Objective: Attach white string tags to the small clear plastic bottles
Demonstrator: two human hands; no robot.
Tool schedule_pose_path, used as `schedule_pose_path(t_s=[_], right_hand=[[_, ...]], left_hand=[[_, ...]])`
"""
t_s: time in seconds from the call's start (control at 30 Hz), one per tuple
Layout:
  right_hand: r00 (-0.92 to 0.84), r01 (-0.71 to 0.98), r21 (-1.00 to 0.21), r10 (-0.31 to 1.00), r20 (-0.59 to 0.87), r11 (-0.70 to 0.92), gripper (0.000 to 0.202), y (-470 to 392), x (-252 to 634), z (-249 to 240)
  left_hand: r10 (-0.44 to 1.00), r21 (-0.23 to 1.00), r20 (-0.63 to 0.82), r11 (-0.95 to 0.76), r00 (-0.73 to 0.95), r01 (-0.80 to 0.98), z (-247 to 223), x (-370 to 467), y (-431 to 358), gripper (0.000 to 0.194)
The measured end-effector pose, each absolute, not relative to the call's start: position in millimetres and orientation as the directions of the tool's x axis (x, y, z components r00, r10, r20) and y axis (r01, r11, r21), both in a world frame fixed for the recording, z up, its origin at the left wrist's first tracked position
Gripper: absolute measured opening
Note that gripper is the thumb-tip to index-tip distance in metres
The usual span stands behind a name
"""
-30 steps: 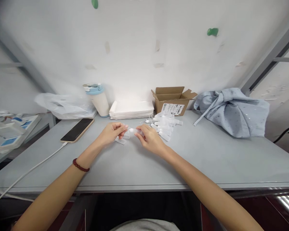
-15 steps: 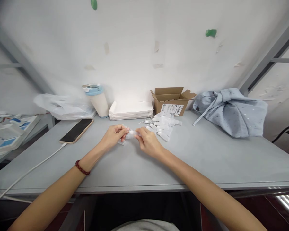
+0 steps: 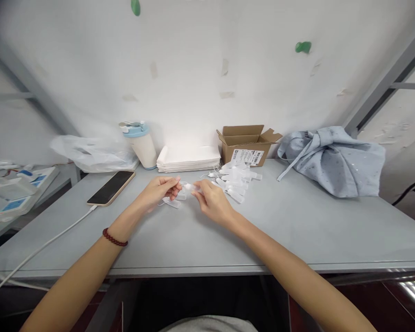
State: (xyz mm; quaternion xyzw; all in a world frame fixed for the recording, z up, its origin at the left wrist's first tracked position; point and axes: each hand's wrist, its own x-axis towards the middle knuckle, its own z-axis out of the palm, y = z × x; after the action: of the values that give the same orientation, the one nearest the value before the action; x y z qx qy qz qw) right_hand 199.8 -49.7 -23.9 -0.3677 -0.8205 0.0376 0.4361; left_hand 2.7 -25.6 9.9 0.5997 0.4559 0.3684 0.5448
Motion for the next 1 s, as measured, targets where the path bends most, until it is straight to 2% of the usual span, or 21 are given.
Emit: schedule_pose_path(t_s=[0.47,1.0], right_hand=[[-0.414,0.562,-0.346,0.617,0.669,0.752,0.018,-48,203,-32],[-0.422,0.556,-0.358,0.626,0.656,0.75,0.016,-49,202,-28]], left_hand=[[0.944,0.968,-0.004,-0.078,0.329,0.237,3,11,-31,0.035],[0.932,0.973,0.002,-0.085,0.363,0.215,7,11,-31,0.035]])
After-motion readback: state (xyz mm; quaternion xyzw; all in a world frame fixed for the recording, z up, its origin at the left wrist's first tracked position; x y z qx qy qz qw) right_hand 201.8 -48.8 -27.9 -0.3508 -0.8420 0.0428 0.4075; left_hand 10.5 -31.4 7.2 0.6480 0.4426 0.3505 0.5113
